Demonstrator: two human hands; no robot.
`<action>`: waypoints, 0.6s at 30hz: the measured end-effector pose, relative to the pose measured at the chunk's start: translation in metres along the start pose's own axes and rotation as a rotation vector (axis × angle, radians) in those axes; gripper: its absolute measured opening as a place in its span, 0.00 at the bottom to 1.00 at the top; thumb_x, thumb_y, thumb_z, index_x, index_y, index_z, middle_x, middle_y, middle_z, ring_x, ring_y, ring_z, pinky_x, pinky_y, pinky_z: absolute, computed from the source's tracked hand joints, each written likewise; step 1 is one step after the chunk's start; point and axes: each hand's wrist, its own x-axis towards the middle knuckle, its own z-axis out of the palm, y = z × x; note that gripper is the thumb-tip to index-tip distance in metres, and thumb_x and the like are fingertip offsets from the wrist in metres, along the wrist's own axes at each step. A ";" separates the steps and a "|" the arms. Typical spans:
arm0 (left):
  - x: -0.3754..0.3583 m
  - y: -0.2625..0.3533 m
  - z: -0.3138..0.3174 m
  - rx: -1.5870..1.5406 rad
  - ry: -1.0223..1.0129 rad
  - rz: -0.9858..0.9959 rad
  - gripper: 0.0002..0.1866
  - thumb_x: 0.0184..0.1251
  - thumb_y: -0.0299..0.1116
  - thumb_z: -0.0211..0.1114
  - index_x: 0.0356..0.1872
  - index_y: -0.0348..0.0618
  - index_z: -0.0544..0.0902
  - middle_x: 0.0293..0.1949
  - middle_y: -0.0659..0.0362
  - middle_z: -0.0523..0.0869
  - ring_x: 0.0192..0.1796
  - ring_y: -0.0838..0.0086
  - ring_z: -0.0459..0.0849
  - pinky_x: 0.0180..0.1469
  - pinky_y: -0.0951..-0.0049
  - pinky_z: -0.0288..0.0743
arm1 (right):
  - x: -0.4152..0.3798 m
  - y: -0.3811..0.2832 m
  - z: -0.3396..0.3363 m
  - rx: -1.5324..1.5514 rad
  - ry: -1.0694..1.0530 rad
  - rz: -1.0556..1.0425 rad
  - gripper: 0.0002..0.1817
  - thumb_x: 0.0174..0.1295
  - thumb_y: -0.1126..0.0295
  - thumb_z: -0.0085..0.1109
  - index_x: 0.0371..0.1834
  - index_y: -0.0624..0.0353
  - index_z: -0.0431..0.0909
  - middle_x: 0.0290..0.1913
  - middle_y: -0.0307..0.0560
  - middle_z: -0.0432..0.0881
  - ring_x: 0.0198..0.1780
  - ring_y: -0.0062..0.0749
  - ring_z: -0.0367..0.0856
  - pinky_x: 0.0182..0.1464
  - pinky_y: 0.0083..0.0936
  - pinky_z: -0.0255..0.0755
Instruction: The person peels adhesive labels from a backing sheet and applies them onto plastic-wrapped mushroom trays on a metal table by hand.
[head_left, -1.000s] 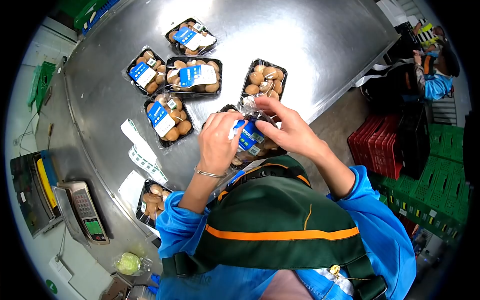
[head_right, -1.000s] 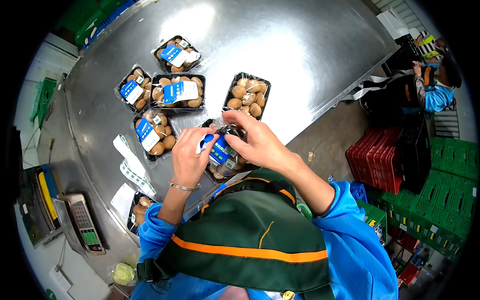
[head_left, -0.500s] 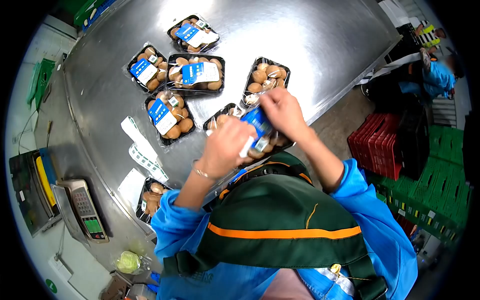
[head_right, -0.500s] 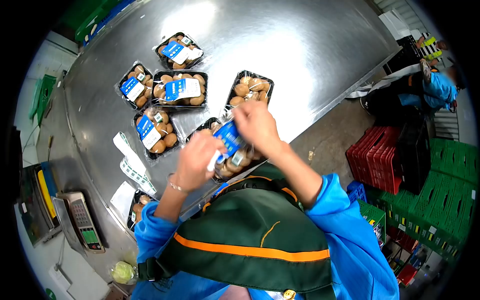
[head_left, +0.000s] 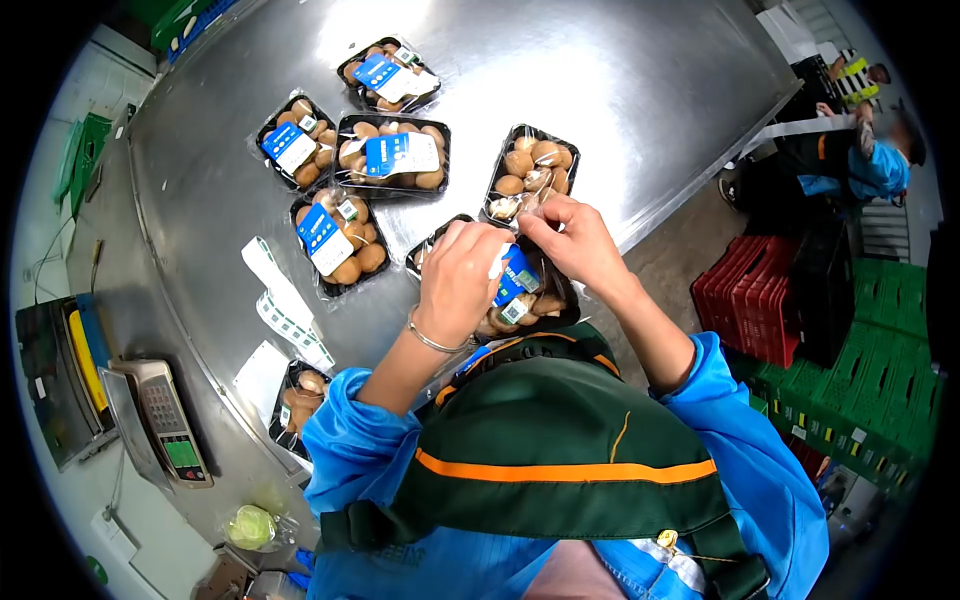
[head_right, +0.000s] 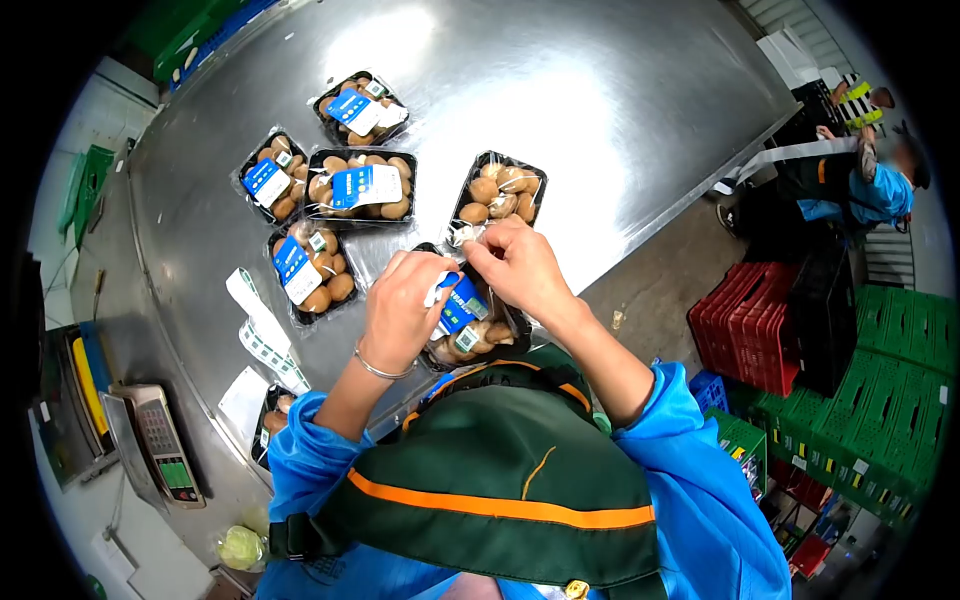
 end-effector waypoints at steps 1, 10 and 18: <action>-0.002 -0.001 0.002 0.030 0.003 0.027 0.15 0.41 0.21 0.67 0.34 0.41 0.79 0.35 0.56 0.80 0.40 0.61 0.77 0.42 0.67 0.73 | -0.001 -0.003 0.001 -0.010 0.006 0.007 0.15 0.56 0.64 0.58 0.23 0.68 0.77 0.25 0.48 0.76 0.29 0.31 0.74 0.33 0.27 0.68; -0.002 -0.008 -0.007 -0.003 -0.163 0.287 0.22 0.31 0.19 0.64 0.37 0.40 0.75 0.33 0.55 0.75 0.40 0.60 0.75 0.40 0.65 0.71 | 0.007 0.006 0.005 -0.130 0.039 0.083 0.15 0.52 0.63 0.54 0.22 0.67 0.77 0.26 0.55 0.77 0.30 0.47 0.77 0.36 0.36 0.71; -0.017 -0.007 -0.008 -0.137 -0.028 0.029 0.11 0.49 0.24 0.67 0.35 0.41 0.79 0.38 0.55 0.80 0.43 0.61 0.77 0.44 0.66 0.71 | 0.014 0.022 -0.007 0.046 -0.053 0.223 0.19 0.55 0.59 0.57 0.20 0.68 0.73 0.22 0.49 0.73 0.24 0.28 0.71 0.29 0.28 0.66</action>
